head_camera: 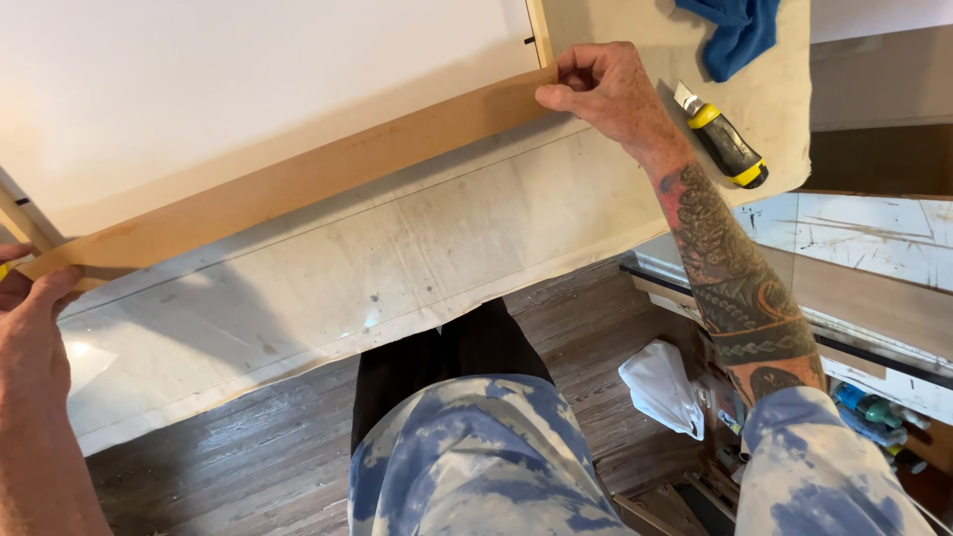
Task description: Applying adhesive paper tape to the inner edges of a wooden frame and smoothing it down with a cloth and brush
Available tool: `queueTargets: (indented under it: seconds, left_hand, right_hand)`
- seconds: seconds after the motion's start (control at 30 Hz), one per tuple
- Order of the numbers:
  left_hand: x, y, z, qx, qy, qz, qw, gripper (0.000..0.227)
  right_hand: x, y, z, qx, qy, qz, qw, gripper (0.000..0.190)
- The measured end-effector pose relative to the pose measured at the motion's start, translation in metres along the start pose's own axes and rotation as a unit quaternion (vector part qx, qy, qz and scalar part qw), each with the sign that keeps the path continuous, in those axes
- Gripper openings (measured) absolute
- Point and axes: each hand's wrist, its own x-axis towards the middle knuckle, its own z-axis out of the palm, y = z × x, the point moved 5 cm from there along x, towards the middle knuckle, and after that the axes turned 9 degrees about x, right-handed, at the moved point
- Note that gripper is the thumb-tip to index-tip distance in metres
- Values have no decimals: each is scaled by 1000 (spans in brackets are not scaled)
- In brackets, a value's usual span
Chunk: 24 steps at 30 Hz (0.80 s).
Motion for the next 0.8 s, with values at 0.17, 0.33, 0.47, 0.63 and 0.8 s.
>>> queueTargets:
  seconds: [0.17,0.33,0.47,0.63,0.8]
  left_hand:
    - [2,3,0,10,-9,39,999,35]
    - [5,-6,-2,14,-21,72,997,35]
    - [6,-15,-3,24,-12,28,999,31]
    - [6,-15,-4,44,-23,44,998,29]
    - [2,-7,-3,72,-30,70,995,35]
  right_hand:
    - [0,6,-2,-15,4,-29,999,5]
    - [0,14,-3,-38,-1,-62,997,6]
    - [1,20,-5,-30,-1,-60,998,8]
    - [2,24,-6,-62,-3,-114,992,10]
    - [0,21,-4,-48,9,-96,994,10]
